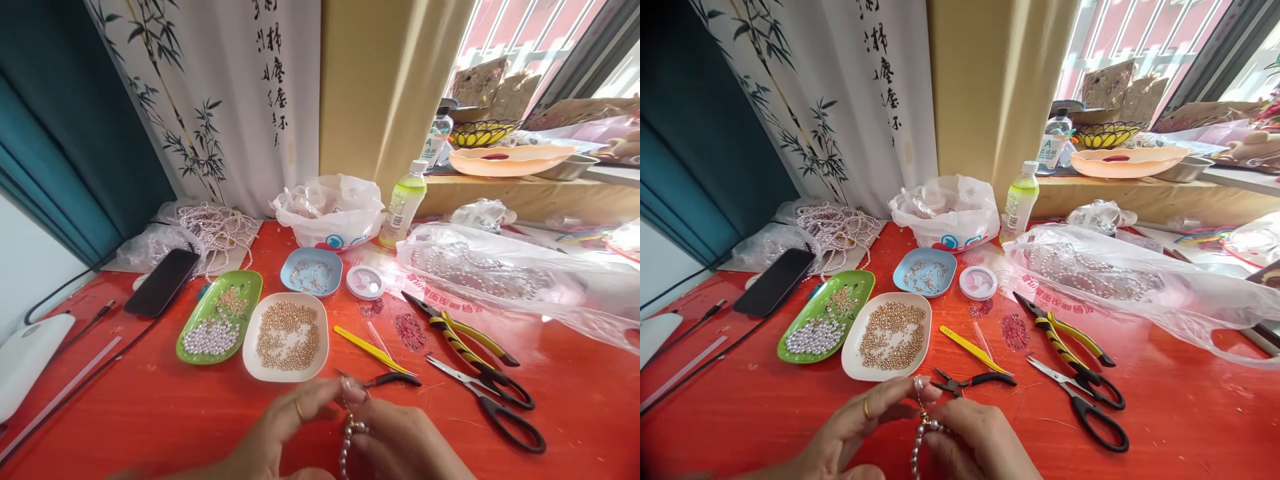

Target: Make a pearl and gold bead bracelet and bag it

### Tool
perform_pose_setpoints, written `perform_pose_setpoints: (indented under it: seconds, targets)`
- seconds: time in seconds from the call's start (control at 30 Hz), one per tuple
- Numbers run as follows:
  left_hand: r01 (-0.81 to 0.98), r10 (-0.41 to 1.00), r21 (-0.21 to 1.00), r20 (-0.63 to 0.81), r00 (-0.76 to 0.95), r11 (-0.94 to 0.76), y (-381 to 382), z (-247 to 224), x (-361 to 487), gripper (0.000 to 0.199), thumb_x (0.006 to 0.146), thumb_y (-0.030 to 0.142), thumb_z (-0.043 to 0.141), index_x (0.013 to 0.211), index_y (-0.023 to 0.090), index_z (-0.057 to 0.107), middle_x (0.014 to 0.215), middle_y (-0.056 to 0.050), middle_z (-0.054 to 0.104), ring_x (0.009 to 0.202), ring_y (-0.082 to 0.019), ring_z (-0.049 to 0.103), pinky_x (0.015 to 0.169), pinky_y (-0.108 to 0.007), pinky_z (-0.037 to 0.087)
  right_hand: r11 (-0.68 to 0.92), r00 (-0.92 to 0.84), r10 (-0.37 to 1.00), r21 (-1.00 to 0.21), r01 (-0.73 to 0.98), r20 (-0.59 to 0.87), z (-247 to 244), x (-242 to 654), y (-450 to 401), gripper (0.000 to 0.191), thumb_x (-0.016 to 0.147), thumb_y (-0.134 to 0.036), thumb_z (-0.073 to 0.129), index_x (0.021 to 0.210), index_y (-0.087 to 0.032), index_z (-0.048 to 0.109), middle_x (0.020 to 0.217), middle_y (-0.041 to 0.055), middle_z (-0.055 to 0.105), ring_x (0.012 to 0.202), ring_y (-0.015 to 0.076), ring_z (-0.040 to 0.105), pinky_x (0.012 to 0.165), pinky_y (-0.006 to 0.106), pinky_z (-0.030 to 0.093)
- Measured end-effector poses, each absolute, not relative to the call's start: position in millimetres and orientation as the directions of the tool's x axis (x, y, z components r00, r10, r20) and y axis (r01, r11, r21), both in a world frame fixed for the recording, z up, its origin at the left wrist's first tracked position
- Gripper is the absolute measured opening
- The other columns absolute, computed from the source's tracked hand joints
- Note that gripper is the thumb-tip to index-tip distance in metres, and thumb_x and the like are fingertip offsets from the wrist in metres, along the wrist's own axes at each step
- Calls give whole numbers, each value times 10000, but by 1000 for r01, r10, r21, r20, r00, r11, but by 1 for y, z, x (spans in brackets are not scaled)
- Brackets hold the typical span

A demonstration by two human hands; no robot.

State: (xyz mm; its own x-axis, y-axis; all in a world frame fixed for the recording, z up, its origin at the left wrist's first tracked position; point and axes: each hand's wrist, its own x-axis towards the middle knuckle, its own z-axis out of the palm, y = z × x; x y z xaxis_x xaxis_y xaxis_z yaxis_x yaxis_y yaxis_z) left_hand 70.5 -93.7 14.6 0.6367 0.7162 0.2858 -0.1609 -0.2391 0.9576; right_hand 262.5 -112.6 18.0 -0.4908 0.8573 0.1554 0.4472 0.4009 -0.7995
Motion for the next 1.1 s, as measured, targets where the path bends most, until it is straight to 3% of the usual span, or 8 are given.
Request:
perform_pose_setpoints:
  seconds: [0.13, 0.23, 0.6, 0.7, 0.8, 0.93, 1.03, 1.1]
  targets:
    - [-86, 765, 994, 110, 635, -71, -93, 5, 70, 565, 731, 348, 565, 1252, 300, 353, 1300, -80, 387, 1157, -251, 396, 936, -424, 358, 642, -410, 767, -590, 490, 494, 5, 269, -106, 301, 790, -106, 447, 1070, -185, 526, 824, 58, 626, 714, 126, 583, 631, 224, 487]
    - [-51, 797, 996, -33, 603, 79, -93, 7, 73, 536, 733, 371, 557, 1231, 255, 395, 1267, -77, 428, 1158, -251, 387, 948, -402, 345, 697, -400, 700, -444, 564, 591, 2, 270, -104, 349, 780, -105, 484, 1119, -187, 499, 819, 71, 611, 696, 132, 573, 586, 227, 491]
    - [54, 838, 994, -110, 534, 96, -101, 10, 77, 526, 713, 362, 572, 1205, 233, 437, 1237, -60, 458, 1119, -232, 415, 979, -374, 291, 685, -309, 709, -513, 518, 634, 2, 274, -104, 409, 770, -84, 485, 1149, -238, 495, 970, 88, 588, 845, 171, 565, 668, 282, 500]
    - [33, 768, 987, -142, 624, 156, -100, 13, 81, 524, 684, 358, 602, 1178, 245, 472, 1187, -52, 505, 1083, -231, 446, 969, -383, 292, 529, -270, 847, -773, 351, 457, 4, 271, -104, 334, 808, -155, 450, 1105, -282, 536, 1044, 68, 589, 939, 181, 553, 759, 308, 475]
    - [42, 655, 957, -227, 720, 286, -98, 12, 84, 567, 657, 371, 624, 1185, 240, 465, 1104, -58, 562, 1025, -226, 489, 926, -381, 331, 49, -217, 975, -999, -8, 49, 7, 261, -104, 190, 814, -306, 464, 893, -240, 623, 899, 52, 648, 830, 171, 596, 712, 297, 476]
    - [91, 621, 949, -269, 736, 302, -96, 1, 85, 510, 637, 397, 630, 1095, 189, 549, 1052, -89, 578, 946, -217, 521, 859, -359, 375, -317, -195, 947, -830, -460, -254, 15, 256, -94, 182, 738, -368, 561, 719, -187, 562, 632, -7, 590, 562, 104, 571, 604, 248, 458]
    - [113, 624, 965, -240, 743, 236, -93, -6, 86, 448, 643, 426, 603, 982, 132, 616, 979, -117, 590, 856, -210, 547, 786, -344, 409, -378, -104, 924, -842, -384, -368, 30, 264, -70, 221, 753, -378, 518, 681, -168, 511, 594, -15, 522, 524, 95, 544, 535, 226, 433]
    - [139, 634, 971, -231, 738, 193, -90, -10, 86, 441, 643, 433, 590, 938, 108, 636, 936, -126, 596, 829, -213, 552, 762, -342, 415, -281, 3, 959, -956, -86, -282, 41, 271, -43, 270, 785, -413, 445, 656, -177, 465, 550, -30, 475, 452, 79, 486, 428, 194, 373]
